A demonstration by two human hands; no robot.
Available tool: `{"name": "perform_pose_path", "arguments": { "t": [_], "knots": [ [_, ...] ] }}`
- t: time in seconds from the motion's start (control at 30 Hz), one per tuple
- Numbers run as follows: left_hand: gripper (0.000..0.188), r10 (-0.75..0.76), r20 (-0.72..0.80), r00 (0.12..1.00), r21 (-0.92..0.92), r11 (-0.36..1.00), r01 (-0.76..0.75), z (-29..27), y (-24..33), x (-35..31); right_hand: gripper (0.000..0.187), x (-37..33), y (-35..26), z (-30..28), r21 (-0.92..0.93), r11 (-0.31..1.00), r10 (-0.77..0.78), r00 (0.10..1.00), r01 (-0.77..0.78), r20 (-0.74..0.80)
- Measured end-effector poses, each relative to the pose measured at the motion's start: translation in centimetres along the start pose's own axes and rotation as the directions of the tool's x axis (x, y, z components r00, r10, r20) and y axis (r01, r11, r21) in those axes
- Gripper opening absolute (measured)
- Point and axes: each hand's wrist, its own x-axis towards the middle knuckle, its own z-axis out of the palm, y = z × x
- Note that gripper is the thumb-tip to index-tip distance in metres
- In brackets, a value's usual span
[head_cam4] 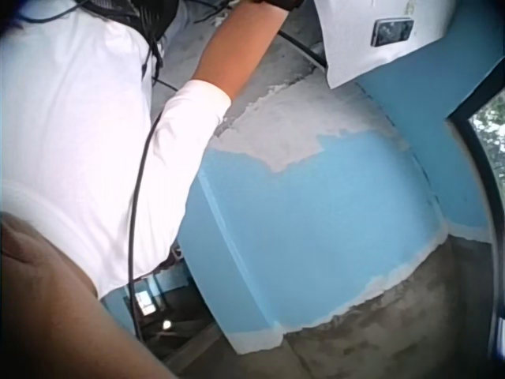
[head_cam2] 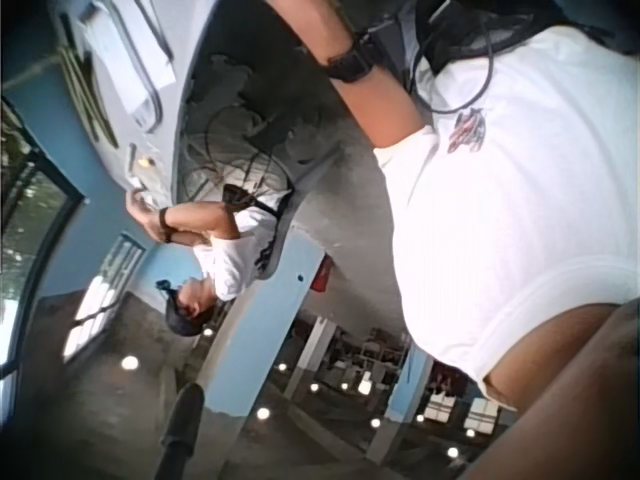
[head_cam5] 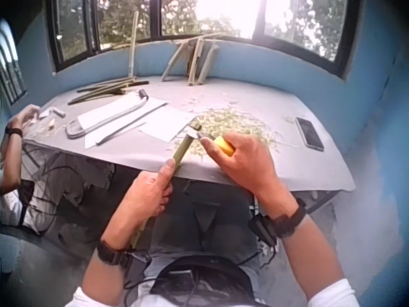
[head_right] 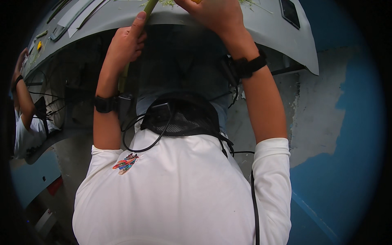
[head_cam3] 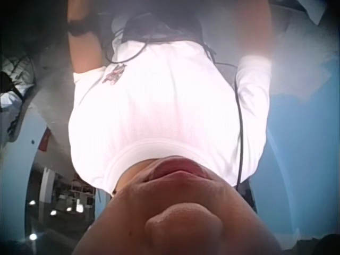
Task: Scraping the outer layer of a bamboo pole with a yellow scraping tool.
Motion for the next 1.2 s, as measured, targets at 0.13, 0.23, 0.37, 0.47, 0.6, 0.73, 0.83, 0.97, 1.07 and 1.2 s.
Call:
{"name": "perform_pose_path", "arguments": {
  "t": [0.13, 0.23, 0.37, 0.47, 0.6, 0.73, 0.83, 0.97, 1.07, 1.2],
  "knots": [
    [0.079, 0.0, -0.007, 1.0, 0.015, 1.0, 0.0, 0.0, -0.1, 0.1, 0.067, 0.1, 0.0, -0.1, 0.029, 0.999, 0.032, 0.999, -0.033, 0.012],
    [0.079, 0.007, -0.013, 1.0, 0.018, 1.0, -0.007, 0.2, 0.0, -0.2, 0.067, 0.1, 0.2, 0.0, 0.011, 1.0, 0.024, 1.0, -0.024, 0.02],
    [0.078, 0.019, -0.032, 0.999, 0.012, 1.0, -0.019, 0.2, -0.3, -0.1, 0.068, 0.1, 0.2, 0.2, -0.004, 1.0, 0.02, 1.0, -0.02, 0.017],
    [0.078, 0.023, -0.039, 0.999, 0.011, 1.0, -0.022, -0.1, -0.7, 0.0, 0.068, 0.0, 0.0, 0.2, -0.029, 0.999, 0.033, 0.999, -0.033, 0.005],
    [0.077, 0.061, -0.041, 0.997, 0.024, 0.998, -0.06, -0.5, -0.7, -0.2, 0.067, 0.4, 0.9, 0.8, -0.141, 0.985, 0.087, 0.993, -0.098, -0.083],
    [0.074, 0.017, -0.087, 0.996, 0.061, 0.998, -0.012, -1.5, -1.9, -1.0, 0.066, 0.0, 0.6, 0.7, -0.112, 0.993, 0.027, 0.996, -0.036, -0.083],
    [0.071, 0.141, -0.07, 0.987, 0.074, 0.988, -0.136, -1.3, -2.1, -1.0, 0.066, -0.2, 0.4, 0.4, -0.031, 0.999, -0.033, 0.998, 0.031, -0.053],
    [0.068, 0.249, -0.032, 0.968, 0.118, 0.963, -0.243, -0.3, -0.7, -1.0, 0.069, 0.0, 0.3, 0.1, -0.017, 0.999, -0.038, 0.999, 0.038, 0.024],
    [0.066, 0.214, 0.003, 0.977, 0.09, 0.973, -0.214, -0.6, -1.0, -1.0, 0.07, 0.0, 0.2, 0.3, -0.037, 0.999, -0.025, 0.999, 0.026, 0.028],
    [0.065, 0.34, -0.069, 0.938, 0.152, 0.933, -0.327, -0.4, -2.2, 0.0, 0.07, 0.0, -0.2, 0.3, -0.045, 0.999, 0.018, 0.999, -0.017, 0.035]
  ]
}}
